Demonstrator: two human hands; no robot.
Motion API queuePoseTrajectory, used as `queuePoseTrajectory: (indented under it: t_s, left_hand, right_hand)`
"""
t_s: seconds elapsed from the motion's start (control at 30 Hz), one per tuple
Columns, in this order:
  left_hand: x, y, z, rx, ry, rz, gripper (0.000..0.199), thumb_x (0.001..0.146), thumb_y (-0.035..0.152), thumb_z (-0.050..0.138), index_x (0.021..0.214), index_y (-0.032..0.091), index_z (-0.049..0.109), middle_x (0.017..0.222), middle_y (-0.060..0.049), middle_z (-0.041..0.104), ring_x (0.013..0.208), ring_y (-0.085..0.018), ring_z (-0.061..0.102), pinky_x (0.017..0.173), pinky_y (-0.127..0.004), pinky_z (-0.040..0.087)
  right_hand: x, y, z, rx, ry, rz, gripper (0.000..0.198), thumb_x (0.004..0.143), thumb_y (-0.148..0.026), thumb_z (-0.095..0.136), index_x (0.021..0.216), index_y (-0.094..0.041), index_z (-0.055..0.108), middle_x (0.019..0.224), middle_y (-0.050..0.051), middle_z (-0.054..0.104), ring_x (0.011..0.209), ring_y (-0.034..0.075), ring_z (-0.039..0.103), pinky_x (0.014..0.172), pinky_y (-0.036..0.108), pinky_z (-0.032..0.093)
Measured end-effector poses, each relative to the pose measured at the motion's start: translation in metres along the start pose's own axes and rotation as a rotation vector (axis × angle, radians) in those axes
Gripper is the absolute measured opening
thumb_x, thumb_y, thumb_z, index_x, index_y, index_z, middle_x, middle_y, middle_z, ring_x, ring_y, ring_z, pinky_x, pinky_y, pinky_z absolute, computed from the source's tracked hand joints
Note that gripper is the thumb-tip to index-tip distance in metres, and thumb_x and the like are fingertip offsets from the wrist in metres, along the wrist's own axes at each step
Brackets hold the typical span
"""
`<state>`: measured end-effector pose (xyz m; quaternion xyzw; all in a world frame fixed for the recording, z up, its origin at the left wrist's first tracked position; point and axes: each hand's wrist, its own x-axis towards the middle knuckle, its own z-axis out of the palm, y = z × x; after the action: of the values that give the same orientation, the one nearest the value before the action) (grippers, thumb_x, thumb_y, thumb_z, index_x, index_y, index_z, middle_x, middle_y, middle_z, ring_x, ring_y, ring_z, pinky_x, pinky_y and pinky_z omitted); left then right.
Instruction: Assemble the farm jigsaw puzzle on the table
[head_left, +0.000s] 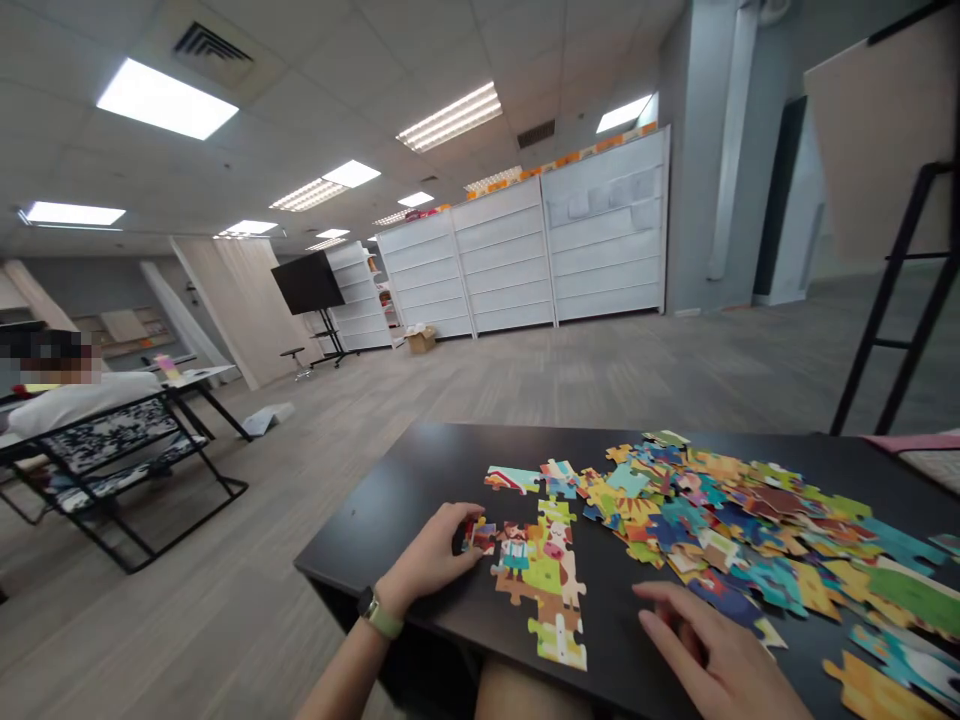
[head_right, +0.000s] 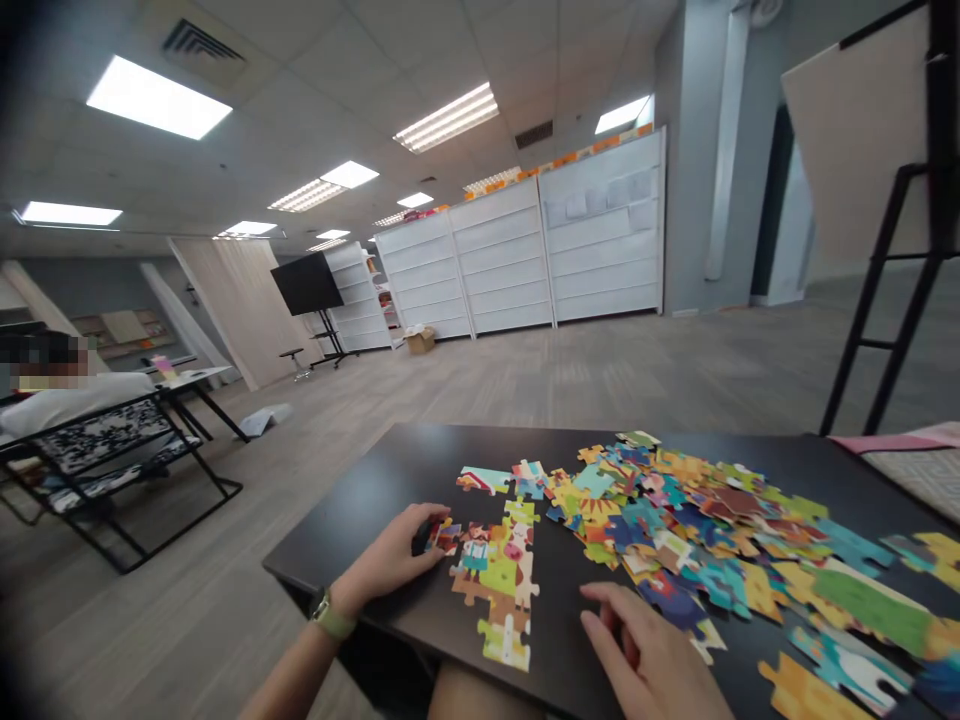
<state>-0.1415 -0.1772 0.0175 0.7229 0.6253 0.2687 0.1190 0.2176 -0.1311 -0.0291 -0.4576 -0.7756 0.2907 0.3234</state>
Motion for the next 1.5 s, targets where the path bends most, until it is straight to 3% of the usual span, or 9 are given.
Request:
queuePoseTrajectory:
  t_s: [0.17, 0.33, 0.57, 0.83, 1.1, 1.33, 1.5]
  left_hand:
    - [0.006, -0.002, -0.007, -0.014, -0.050, 0.050, 0.046, 0.080, 0.021, 0.073, 0.125, 0.024, 0.062, 0.119, -0.006, 0.063, 0.107, -0.022, 0.060, 0.099, -0.037, 0.049]
    - [-0.007, -0.003, -0.009, -0.026, -0.026, 0.071, 0.039, 0.084, 0.018, 0.069, 0.121, 0.025, 0.064, 0.120, -0.006, 0.063, 0.101, -0.019, 0.063, 0.086, -0.029, 0.052]
    - [-0.029, -0.010, -0.010, -0.010, -0.026, 0.127, 0.032, 0.089, 0.025, 0.071, 0.121, 0.026, 0.065, 0.128, -0.005, 0.068, 0.119, -0.022, 0.063, 0.105, -0.033, 0.047]
    - [-0.026, 0.006, -0.003, 0.084, -0.106, 0.199, 0.027, 0.095, 0.028, 0.064, 0.121, 0.034, 0.070, 0.132, -0.003, 0.066, 0.119, -0.023, 0.062, 0.104, -0.037, 0.047]
    - [-0.025, 0.012, -0.005, 0.076, -0.098, 0.182, 0.020, 0.094, 0.027, 0.061, 0.111, 0.028, 0.073, 0.128, -0.007, 0.064, 0.116, -0.023, 0.060, 0.103, -0.036, 0.047]
    - [-0.019, 0.016, -0.005, 0.035, -0.094, 0.108, 0.012, 0.085, 0.031, 0.075, 0.096, 0.026, 0.073, 0.125, -0.003, 0.068, 0.113, -0.023, 0.060, 0.099, -0.035, 0.047]
    - [-0.013, 0.023, -0.011, 0.028, -0.178, 0.087, 0.022, 0.081, 0.024, 0.077, 0.102, 0.029, 0.074, 0.125, -0.002, 0.067, 0.115, -0.023, 0.058, 0.101, -0.034, 0.044]
  right_hand:
    - [0.001, -0.003, -0.001, -0.009, -0.015, 0.001, 0.048, 0.093, -0.060, 0.043, 0.111, -0.024, 0.070, 0.069, 0.001, 0.068, 0.061, 0.019, 0.066, 0.059, 0.029, 0.051]
    - [0.000, -0.005, -0.002, -0.008, -0.031, 0.019, 0.050, 0.093, -0.060, 0.041, 0.112, -0.023, 0.069, 0.071, 0.001, 0.069, 0.063, 0.019, 0.067, 0.061, 0.029, 0.051]
    - [-0.001, -0.003, -0.001, -0.018, -0.013, 0.018, 0.050, 0.091, -0.061, 0.043, 0.112, -0.024, 0.070, 0.071, 0.001, 0.069, 0.063, 0.019, 0.067, 0.063, 0.029, 0.052]
    - [0.000, 0.000, 0.000, -0.027, -0.018, 0.030, 0.050, 0.092, -0.061, 0.043, 0.113, -0.025, 0.069, 0.075, 0.001, 0.070, 0.066, 0.018, 0.067, 0.065, 0.029, 0.052]
    - [-0.002, -0.001, -0.001, -0.026, -0.030, 0.045, 0.051, 0.092, -0.063, 0.042, 0.114, -0.025, 0.068, 0.075, 0.000, 0.069, 0.067, 0.018, 0.067, 0.066, 0.029, 0.053]
    - [-0.002, -0.002, -0.001, -0.031, -0.010, 0.035, 0.050, 0.091, -0.063, 0.043, 0.111, -0.025, 0.069, 0.074, 0.000, 0.069, 0.065, 0.018, 0.067, 0.065, 0.028, 0.053]
    - [-0.003, 0.000, 0.001, -0.028, -0.019, 0.046, 0.049, 0.093, -0.063, 0.044, 0.114, -0.025, 0.068, 0.074, 0.000, 0.069, 0.066, 0.017, 0.067, 0.064, 0.027, 0.053]
